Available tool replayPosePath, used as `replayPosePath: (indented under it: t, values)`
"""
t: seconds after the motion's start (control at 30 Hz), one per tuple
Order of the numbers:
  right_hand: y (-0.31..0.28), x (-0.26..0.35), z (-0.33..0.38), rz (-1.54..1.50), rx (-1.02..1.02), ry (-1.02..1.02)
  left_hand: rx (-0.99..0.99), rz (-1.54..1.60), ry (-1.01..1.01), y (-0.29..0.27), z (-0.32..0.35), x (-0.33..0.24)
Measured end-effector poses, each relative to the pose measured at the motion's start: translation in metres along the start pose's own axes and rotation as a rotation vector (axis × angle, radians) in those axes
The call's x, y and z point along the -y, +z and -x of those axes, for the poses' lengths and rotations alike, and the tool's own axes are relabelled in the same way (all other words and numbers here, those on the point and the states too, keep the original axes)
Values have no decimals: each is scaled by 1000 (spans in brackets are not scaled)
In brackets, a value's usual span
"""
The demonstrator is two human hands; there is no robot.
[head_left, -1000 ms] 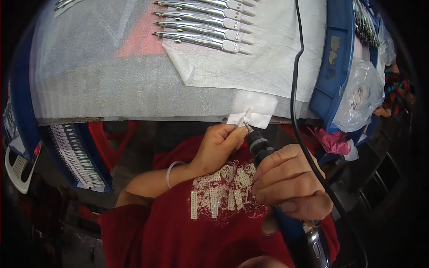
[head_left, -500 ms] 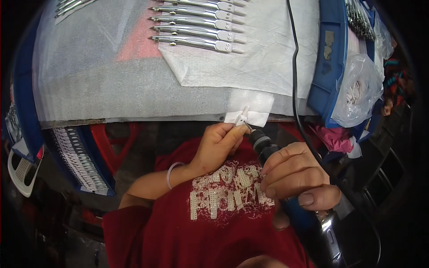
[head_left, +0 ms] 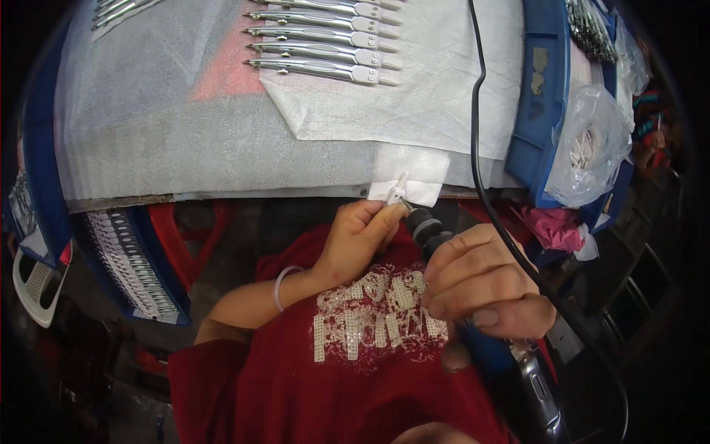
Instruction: Processing and polishing small metal instruments using a handheld rotary tool at a workshop workbench.
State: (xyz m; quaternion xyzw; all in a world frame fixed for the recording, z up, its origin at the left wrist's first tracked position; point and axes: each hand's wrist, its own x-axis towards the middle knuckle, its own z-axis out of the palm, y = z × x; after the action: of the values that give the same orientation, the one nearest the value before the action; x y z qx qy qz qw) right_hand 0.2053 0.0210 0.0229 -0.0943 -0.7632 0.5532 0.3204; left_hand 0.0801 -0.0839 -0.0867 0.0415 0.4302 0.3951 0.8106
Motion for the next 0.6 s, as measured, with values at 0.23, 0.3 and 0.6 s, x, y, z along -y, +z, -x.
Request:
replayPosePath:
  t: [0.23, 0.3, 0.6]
  values:
    - [-2, 5, 22, 48, -208, -70, 96, 17, -3, 2, -2, -1]
    - [-2, 13, 29, 38, -292, -106, 132, -5, -24, 4, -3, -8]
    - [-2, 22, 42, 58, -802, -173, 315, -285, -88, 3, 22, -48]
